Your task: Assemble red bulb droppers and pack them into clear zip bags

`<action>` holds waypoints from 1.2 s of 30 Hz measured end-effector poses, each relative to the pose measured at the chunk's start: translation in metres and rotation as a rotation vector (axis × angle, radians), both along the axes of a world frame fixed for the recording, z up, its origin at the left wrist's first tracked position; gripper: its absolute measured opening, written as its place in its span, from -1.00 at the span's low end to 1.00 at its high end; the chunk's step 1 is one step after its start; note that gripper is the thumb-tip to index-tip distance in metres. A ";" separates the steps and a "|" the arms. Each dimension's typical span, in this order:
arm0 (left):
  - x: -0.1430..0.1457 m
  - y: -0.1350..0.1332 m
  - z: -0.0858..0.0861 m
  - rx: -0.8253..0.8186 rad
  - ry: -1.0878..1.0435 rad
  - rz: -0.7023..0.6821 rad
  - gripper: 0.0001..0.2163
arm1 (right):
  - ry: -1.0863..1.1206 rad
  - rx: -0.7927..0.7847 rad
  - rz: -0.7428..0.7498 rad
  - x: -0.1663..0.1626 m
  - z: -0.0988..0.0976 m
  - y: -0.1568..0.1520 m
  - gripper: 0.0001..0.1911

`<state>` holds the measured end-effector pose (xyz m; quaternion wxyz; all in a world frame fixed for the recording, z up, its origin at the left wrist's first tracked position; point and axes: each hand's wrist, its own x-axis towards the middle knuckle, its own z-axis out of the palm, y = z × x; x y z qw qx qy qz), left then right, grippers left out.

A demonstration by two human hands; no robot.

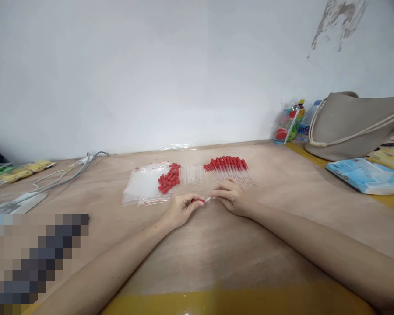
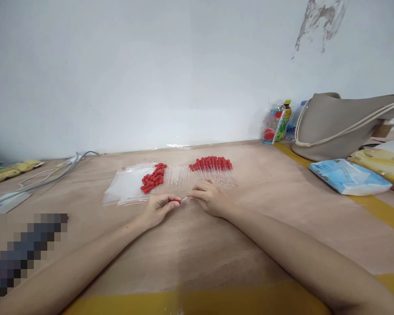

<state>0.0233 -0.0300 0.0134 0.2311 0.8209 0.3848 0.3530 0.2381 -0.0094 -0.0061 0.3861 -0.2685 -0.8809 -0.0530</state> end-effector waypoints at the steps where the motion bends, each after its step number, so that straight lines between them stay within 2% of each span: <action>1: 0.000 0.000 0.001 0.004 0.009 -0.003 -0.88 | -0.006 0.013 -0.007 0.000 0.001 0.000 -0.78; 6: 0.000 0.000 -0.002 0.087 0.056 0.003 -0.88 | -0.059 0.098 -0.068 -0.002 0.008 -0.007 -0.78; 10: -0.001 0.004 -0.008 0.225 0.075 0.031 -0.88 | -0.069 0.165 -0.118 -0.006 0.009 -0.012 -0.79; 14: -0.001 0.008 -0.009 0.379 0.095 -0.009 -0.89 | -0.138 0.223 -0.144 -0.011 0.007 -0.014 -0.77; 17: -0.001 0.010 -0.009 0.467 0.121 -0.028 -0.89 | -0.163 0.207 -0.167 -0.013 0.006 -0.016 -0.75; 20: -0.001 0.012 -0.010 0.525 0.127 -0.030 -0.89 | -0.165 0.115 -0.187 -0.016 0.007 -0.017 -0.75; 27: 0.000 0.016 -0.012 0.555 0.112 -0.056 -0.88 | -0.236 -0.118 -0.158 -0.018 0.011 -0.014 -0.74; 33: -0.007 0.022 -0.009 0.513 0.189 -0.026 -0.84 | -0.198 0.069 -0.109 -0.006 0.006 -0.003 -0.74; 36: -0.009 0.022 -0.008 0.500 0.249 -0.018 -0.83 | -0.175 0.092 -0.077 -0.003 0.003 -0.002 -0.76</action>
